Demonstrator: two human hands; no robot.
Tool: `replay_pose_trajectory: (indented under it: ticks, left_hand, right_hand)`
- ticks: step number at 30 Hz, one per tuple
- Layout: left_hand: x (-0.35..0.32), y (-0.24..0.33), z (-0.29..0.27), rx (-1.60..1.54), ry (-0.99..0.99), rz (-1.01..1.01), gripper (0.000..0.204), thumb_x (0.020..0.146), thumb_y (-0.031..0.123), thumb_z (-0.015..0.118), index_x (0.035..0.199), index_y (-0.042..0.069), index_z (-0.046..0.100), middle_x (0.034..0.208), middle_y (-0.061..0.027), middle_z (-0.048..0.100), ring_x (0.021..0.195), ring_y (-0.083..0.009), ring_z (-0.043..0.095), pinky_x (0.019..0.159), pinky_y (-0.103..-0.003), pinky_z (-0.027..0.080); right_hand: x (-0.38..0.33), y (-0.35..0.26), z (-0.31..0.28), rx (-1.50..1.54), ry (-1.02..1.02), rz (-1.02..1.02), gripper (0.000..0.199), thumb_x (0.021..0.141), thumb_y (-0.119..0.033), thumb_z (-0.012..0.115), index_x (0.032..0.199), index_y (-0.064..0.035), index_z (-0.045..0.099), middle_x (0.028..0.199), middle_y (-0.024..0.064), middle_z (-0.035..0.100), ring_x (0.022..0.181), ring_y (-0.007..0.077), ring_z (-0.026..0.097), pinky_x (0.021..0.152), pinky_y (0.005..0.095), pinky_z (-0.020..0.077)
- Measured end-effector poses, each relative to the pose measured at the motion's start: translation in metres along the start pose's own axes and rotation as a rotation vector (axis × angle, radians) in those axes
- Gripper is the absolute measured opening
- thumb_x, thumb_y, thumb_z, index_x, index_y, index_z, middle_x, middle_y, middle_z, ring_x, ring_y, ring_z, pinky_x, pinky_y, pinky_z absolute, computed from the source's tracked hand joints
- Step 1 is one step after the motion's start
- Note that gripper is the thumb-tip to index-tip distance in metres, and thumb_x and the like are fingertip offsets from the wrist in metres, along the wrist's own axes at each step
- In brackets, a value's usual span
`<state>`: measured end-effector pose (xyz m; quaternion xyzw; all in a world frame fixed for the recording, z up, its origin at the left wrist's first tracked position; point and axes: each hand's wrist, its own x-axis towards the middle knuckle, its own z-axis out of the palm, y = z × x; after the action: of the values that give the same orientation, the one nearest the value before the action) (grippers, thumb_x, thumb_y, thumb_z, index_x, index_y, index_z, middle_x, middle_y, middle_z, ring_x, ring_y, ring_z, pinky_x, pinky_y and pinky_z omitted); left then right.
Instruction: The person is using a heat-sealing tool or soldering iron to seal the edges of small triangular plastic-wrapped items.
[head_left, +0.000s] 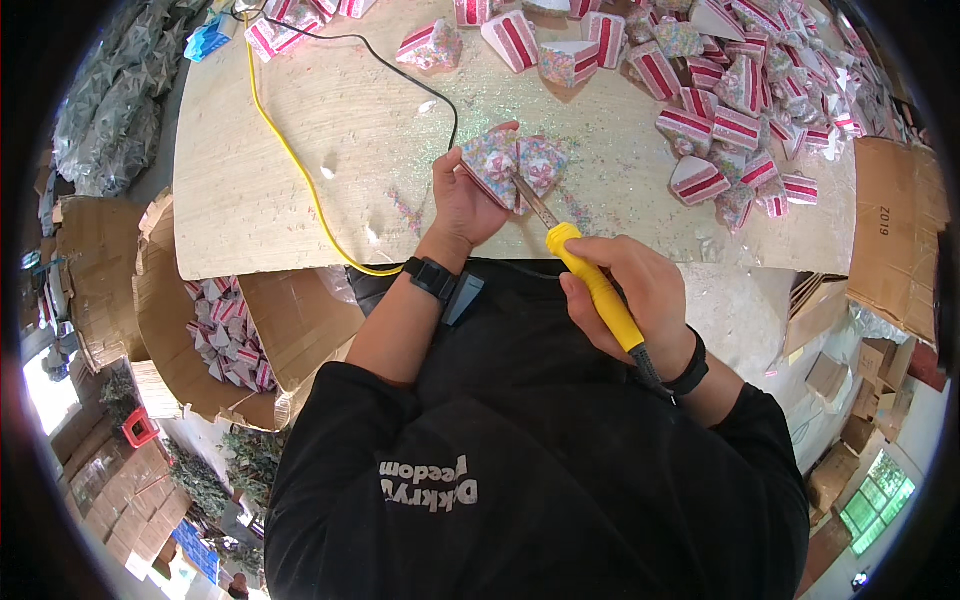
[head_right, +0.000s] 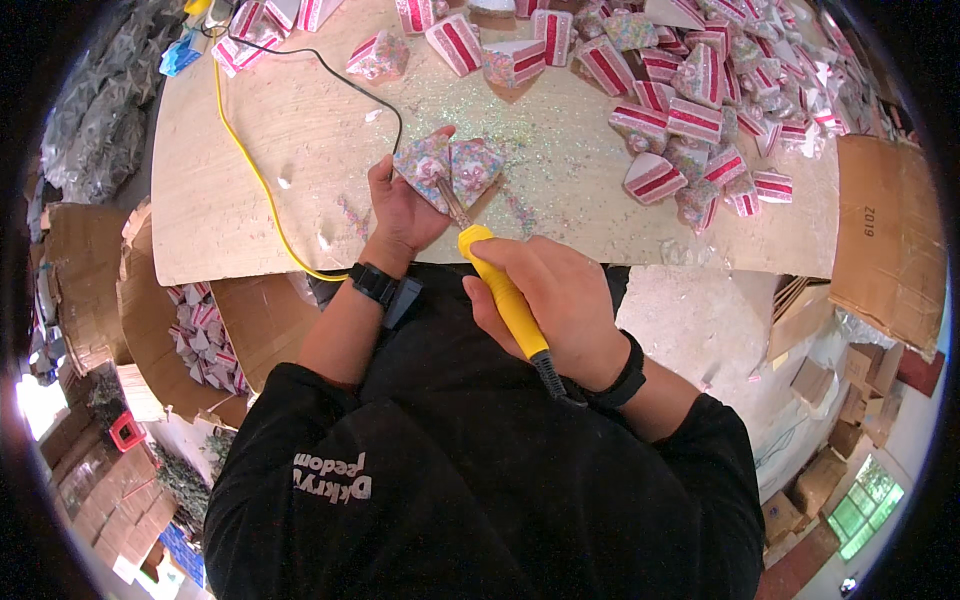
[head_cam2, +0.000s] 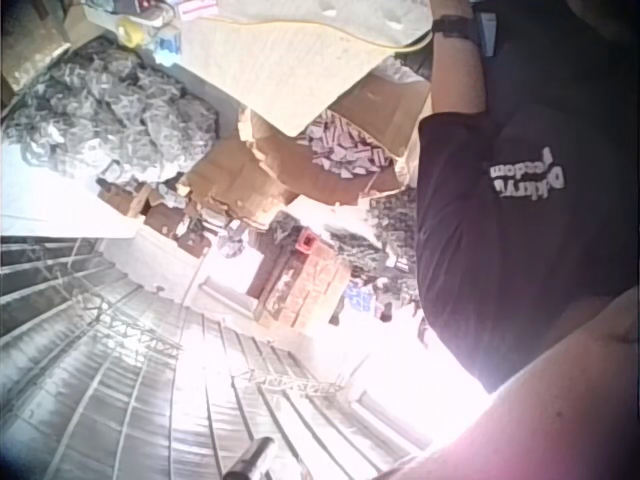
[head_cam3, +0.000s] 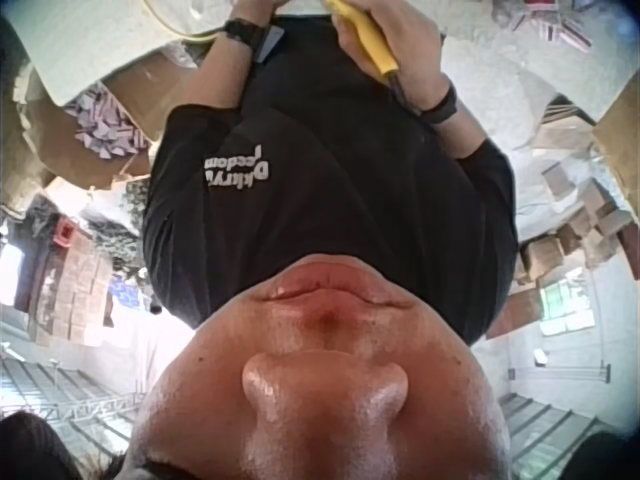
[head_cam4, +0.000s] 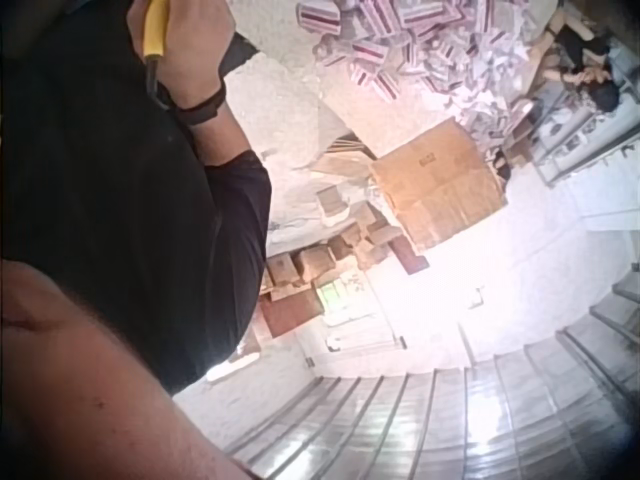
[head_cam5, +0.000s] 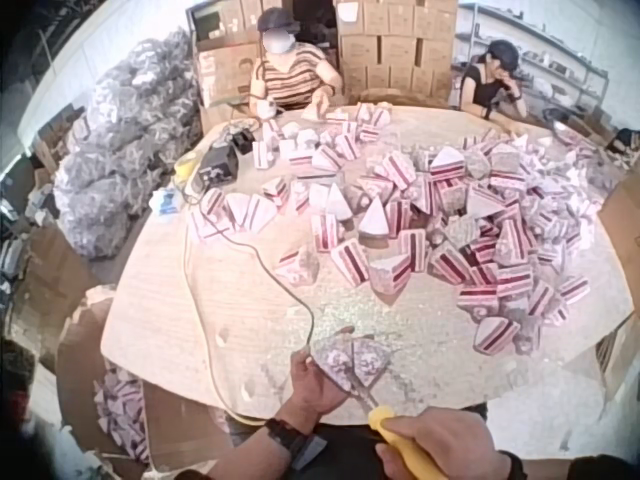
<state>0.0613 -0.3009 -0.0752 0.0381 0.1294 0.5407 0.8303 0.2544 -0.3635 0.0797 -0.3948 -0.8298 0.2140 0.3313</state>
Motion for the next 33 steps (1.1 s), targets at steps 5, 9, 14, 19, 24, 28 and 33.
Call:
replay_pose_trajectory:
  ticks: [5,9,14,19,24,28,33]
  left_hand:
    - [0.0010,0.0007,0.0004,0.001,0.010,-0.009,0.081,0.081,0.052,0.056,0.144,0.003,0.042,0.141,-0.0245,0.050,0.132,-0.0401,0.048,0.113,-0.056,0.035]
    - [0.0016,0.0015,-0.0034,-0.003,-0.029,-0.010,0.079,0.081,0.050,0.055,0.143,0.002,0.043,0.143,-0.0247,0.048,0.132,-0.0401,0.048,0.113,-0.055,0.035]
    - [0.0015,0.0008,-0.0045,0.093,-0.040,0.007,0.084,0.081,0.054,0.056,0.144,0.001,0.041,0.146,-0.0259,0.044,0.133,-0.0412,0.046,0.114,-0.055,0.033]
    - [0.0015,-0.0002,-0.0027,0.062,-0.053,0.008,0.078,0.081,0.050,0.055,0.140,0.000,0.044,0.142,-0.0250,0.049,0.130,-0.0397,0.049,0.112,-0.054,0.037]
    - [0.0019,0.0000,-0.0036,0.106,-0.045,0.024,0.077,0.081,0.050,0.057,0.138,0.000,0.046,0.139,-0.0250,0.051,0.128,-0.0394,0.051,0.111,-0.054,0.038]
    - [0.0017,-0.0003,-0.0034,0.113,-0.060,0.025,0.077,0.079,0.050,0.059,0.136,0.000,0.046,0.138,-0.0251,0.051,0.127,-0.0393,0.052,0.110,-0.054,0.039]
    - [0.0024,-0.0012,-0.0026,0.104,-0.046,0.027,0.077,0.079,0.050,0.060,0.135,0.000,0.046,0.138,-0.0258,0.051,0.126,-0.0392,0.052,0.109,-0.054,0.040]
  right_hand:
    - [-0.0007,-0.0016,-0.0010,-0.001,-0.020,0.038,0.034,0.079,-0.012,0.076,0.109,-0.0068,0.059,0.074,0.0100,0.062,0.062,0.0284,0.061,0.055,0.0366,0.0487]
    - [0.0004,-0.0024,-0.0012,0.055,0.001,0.069,0.032,0.079,-0.009,0.074,0.107,-0.0061,0.060,0.085,0.0122,0.067,0.069,0.0302,0.066,0.061,0.0360,0.0528]
    - [0.0001,-0.0039,-0.0035,0.053,0.016,0.095,0.029,0.079,-0.007,0.073,0.105,-0.0055,0.061,0.091,0.0130,0.069,0.075,0.0310,0.068,0.066,0.0355,0.0548]
    - [-0.0004,-0.0045,-0.0039,0.071,0.017,0.121,0.028,0.080,-0.006,0.072,0.105,-0.0053,0.061,0.092,0.0129,0.069,0.075,0.0311,0.068,0.066,0.0354,0.0548]
    - [-0.0006,-0.0036,-0.0046,0.085,0.016,0.124,0.028,0.080,-0.004,0.072,0.105,-0.0055,0.061,0.092,0.0128,0.069,0.076,0.0313,0.068,0.067,0.0352,0.0548]
    - [-0.0019,-0.0021,-0.0043,0.106,0.025,0.157,0.027,0.080,-0.005,0.071,0.105,-0.0059,0.061,0.092,0.0129,0.069,0.077,0.0314,0.068,0.068,0.0349,0.0550]
    - [-0.0027,0.0009,-0.0051,0.157,0.020,0.211,0.025,0.083,-0.006,0.070,0.106,-0.0055,0.061,0.093,0.0130,0.068,0.078,0.0313,0.068,0.069,0.0338,0.0544]
